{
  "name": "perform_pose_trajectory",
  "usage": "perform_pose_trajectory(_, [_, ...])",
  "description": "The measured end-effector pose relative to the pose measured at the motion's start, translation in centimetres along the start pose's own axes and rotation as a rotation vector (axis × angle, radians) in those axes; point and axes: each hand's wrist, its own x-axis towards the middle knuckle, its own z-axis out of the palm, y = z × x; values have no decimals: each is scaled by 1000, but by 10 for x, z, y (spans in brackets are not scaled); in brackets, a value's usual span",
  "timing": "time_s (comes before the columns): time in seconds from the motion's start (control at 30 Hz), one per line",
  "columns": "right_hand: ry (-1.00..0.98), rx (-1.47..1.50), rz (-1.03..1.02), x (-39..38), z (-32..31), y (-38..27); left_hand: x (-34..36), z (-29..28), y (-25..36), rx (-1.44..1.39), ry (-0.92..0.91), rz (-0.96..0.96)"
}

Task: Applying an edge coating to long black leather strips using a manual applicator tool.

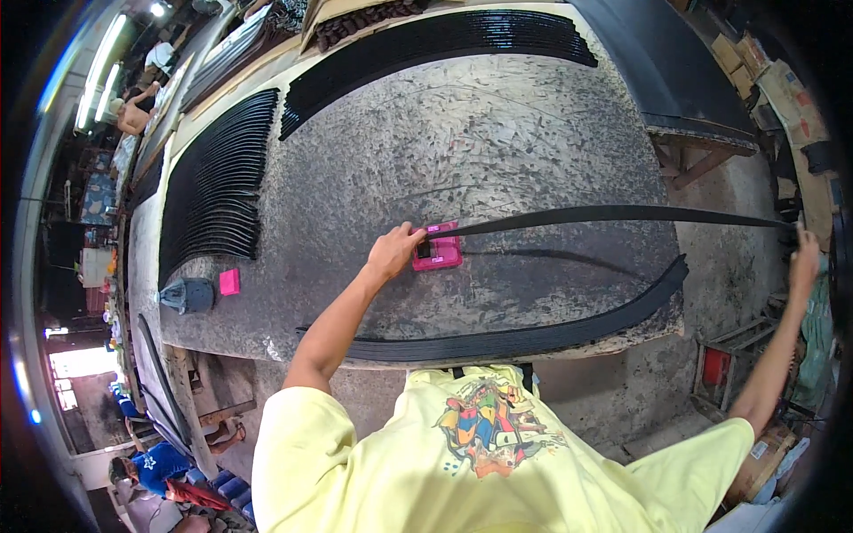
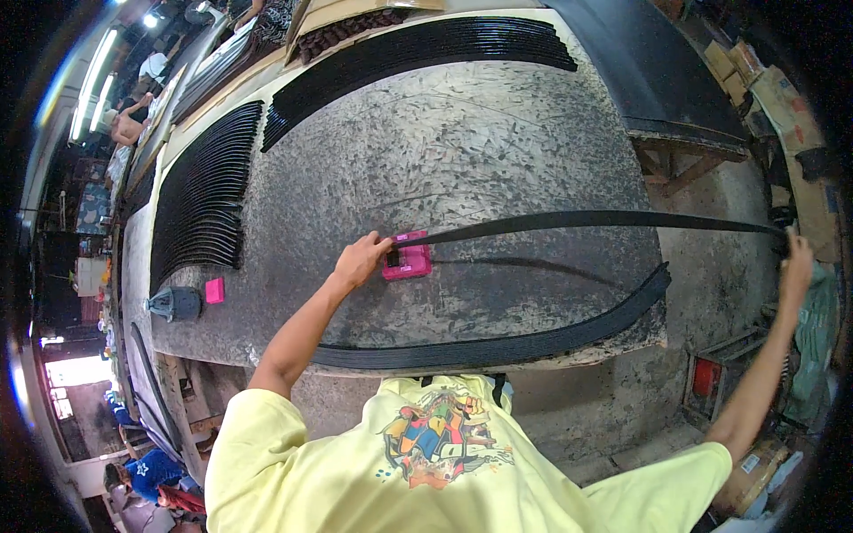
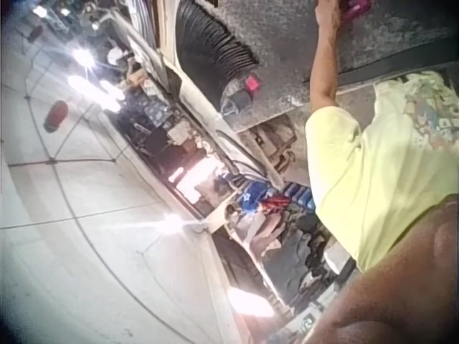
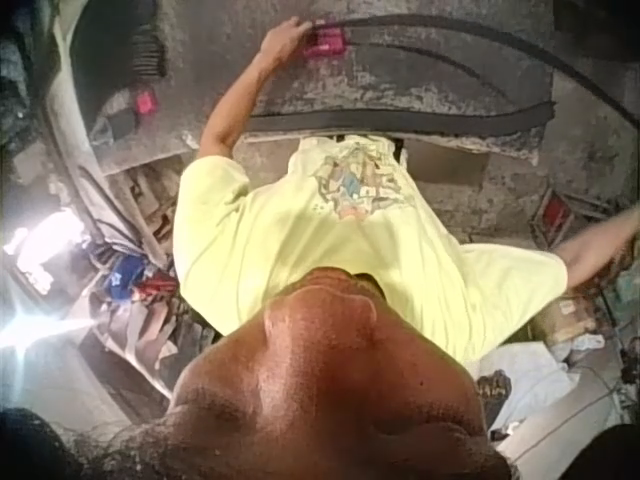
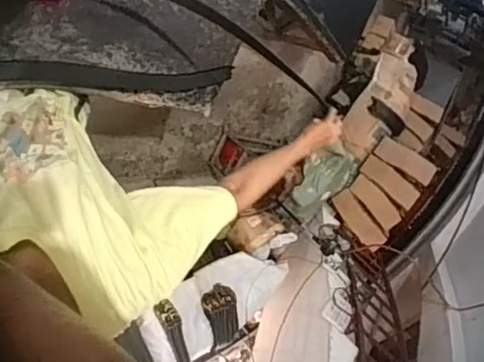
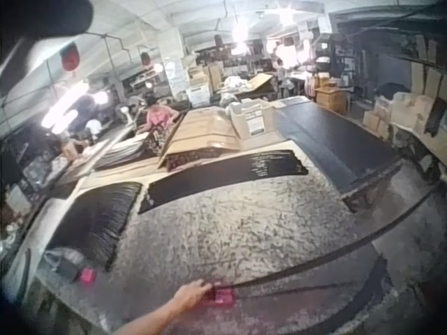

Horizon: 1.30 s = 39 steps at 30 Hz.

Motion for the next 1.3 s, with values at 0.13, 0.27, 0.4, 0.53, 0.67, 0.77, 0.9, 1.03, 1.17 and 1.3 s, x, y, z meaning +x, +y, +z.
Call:
perform_pose_trajectory(0.13, [-99, 247, -38, -25, 46, -131, -60, 13, -48, 104, -53, -147])
perform_pose_trajectory(0.27, [-169, 364, -42, -46, 26, -231, -116, 16, -85, 148, -40, -240])
perform_pose_trajectory(0.4, [-159, 506, -126, -57, 9, -307, -176, 25, -128, 177, -37, -309])
perform_pose_trajectory(0.53, [-131, 611, -228, -72, -18, -380, -237, 27, -166, 173, -38, -422])
perform_pose_trajectory(0.67, [-34, 678, -367, -91, -44, -447, -305, 34, -207, 149, -59, -584])
perform_pose_trajectory(0.77, [-2, 727, -434, -108, -74, -498, -361, 41, -243, 154, -38, -630])
perform_pose_trajectory(0.9, [77, 776, -537, -130, -122, -578, -442, 45, -301, 151, -26, -776])
perform_pose_trajectory(1.03, [-23, 810, -590, -163, -170, -658, -523, 32, -355, 192, -36, -932])
perform_pose_trajectory(1.17, [12, 847, -669, -197, -226, -739, -618, 3, -404, 269, 72, -1018])
perform_pose_trajectory(1.3, [-21, 942, -748, -224, -271, -798, -685, -48, -440, 404, 23, -1162])
